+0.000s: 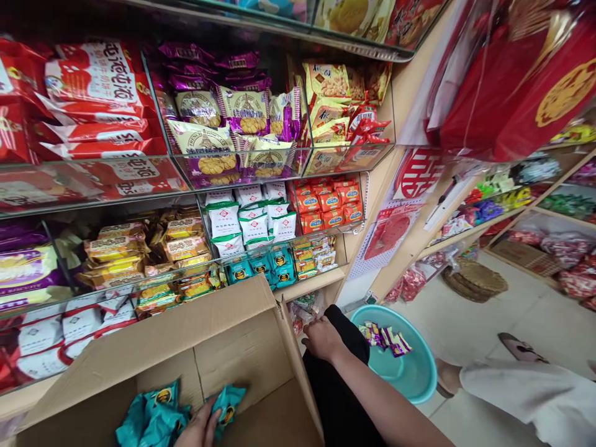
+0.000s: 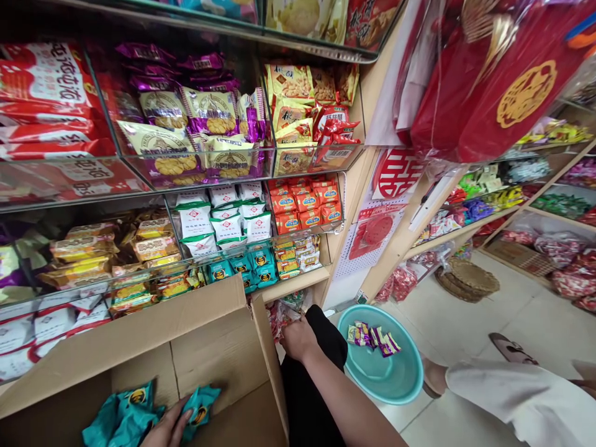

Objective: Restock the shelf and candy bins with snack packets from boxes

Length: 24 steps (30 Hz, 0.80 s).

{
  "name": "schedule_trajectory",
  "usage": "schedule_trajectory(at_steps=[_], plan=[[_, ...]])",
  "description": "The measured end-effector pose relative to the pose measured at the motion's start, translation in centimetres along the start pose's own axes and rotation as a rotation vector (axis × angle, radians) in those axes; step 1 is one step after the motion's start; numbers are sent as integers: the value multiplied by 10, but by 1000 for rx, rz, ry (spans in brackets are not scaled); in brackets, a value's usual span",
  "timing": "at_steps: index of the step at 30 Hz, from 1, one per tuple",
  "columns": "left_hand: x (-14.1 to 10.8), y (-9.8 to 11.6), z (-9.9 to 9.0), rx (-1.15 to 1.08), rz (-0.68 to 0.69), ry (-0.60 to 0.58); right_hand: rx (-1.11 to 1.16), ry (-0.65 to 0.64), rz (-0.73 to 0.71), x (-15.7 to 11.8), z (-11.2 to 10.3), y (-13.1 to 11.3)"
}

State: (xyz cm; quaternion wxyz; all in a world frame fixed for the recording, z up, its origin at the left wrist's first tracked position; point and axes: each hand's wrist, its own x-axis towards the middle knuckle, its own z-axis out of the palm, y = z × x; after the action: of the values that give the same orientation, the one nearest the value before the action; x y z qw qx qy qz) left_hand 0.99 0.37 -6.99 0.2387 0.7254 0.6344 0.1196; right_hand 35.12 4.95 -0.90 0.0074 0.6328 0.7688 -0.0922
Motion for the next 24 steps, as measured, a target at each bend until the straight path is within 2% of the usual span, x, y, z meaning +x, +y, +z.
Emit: schedule_trajectory(at_steps=[2, 4, 5, 8, 10, 11, 13, 16, 18, 24], plan=[[2, 26, -11, -168, -13, 42, 60, 9, 26, 0, -4, 1], [3, 59, -26, -332, -33, 43, 212, 68, 63, -1, -12, 0], [3, 77, -34, -411, -35, 47, 332, 141, 82, -3, -17, -2], [3, 126, -57, -600, -5, 49, 784, 485, 142, -16, -41, -17], [1, 153, -70, -698, 24, 63, 1058, 630, 131, -30, -60, -35], [0, 164, -76, -743, 44, 64, 1169, 633, 99, -38, -70, -45], [-2, 183, -85, -810, 88, 48, 1309, 551, 13, -50, -87, -64], [-6, 200, -92, -854, 138, 17, 1386, 419, -15, -58, -101, -83], [-10, 205, -92, -864, 137, 39, 1428, 393, 25, -56, -101, -89], [-16, 199, -80, -878, -8, 174, 1567, 527, 147, -48, -84, -104]])
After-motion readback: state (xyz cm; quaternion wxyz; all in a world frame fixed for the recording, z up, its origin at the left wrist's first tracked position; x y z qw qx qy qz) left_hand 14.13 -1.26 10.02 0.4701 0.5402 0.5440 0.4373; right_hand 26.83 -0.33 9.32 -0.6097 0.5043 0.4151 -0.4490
